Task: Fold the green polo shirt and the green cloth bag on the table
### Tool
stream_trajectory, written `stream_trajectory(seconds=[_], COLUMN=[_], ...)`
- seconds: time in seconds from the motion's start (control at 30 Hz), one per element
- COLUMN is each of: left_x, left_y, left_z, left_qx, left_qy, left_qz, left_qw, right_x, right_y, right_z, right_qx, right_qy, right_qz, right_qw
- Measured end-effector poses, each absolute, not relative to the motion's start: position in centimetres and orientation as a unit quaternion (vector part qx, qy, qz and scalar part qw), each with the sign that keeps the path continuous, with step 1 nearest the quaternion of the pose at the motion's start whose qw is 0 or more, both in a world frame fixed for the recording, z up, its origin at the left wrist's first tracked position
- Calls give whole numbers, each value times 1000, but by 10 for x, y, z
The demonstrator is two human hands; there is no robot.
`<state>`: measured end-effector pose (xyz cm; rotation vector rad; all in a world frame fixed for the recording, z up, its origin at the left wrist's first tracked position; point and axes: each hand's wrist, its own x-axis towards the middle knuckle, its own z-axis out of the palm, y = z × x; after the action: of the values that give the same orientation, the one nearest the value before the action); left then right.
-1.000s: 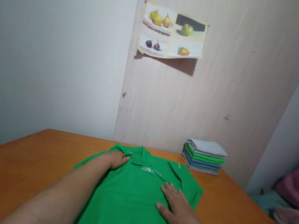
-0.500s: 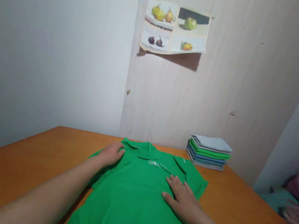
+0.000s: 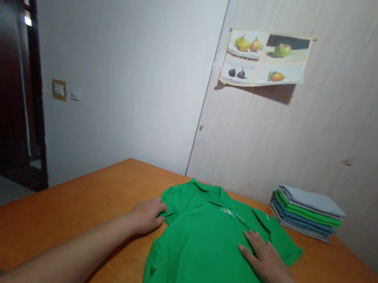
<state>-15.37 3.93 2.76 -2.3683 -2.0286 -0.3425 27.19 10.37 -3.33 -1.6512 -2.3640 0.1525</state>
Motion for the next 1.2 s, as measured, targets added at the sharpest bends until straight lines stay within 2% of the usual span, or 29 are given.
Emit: stream_trajectory(seconds=[0.33,0.47,0.63,0.77,1.0,1.2], left_x=[-232,-228,-182,-156,-163,-222], left_y=[39,32,16,7,22,30], left_z=[46,49,42,31,19,34], left_qx=[-594,-571,-705,-774,-765,-634], left_qy=[-789,-799,-687,-625,-632,-752], left_qz=[-106,-121,-153,-91,-64,-110], left_qw=[115,142,81,38,105,142], right_x=[273,274,274,273,273,279], right_y=[109,111,108,107,104,106], right_z=[-40,-42,-38,-36,-32,-31], right_qx=[-567,-570,-572,-572,-568,-543], right_qy=[-814,-814,-814,-815,-819,-834], right_qz=[35,27,21,15,15,21], right_qw=[122,105,94,89,86,93])
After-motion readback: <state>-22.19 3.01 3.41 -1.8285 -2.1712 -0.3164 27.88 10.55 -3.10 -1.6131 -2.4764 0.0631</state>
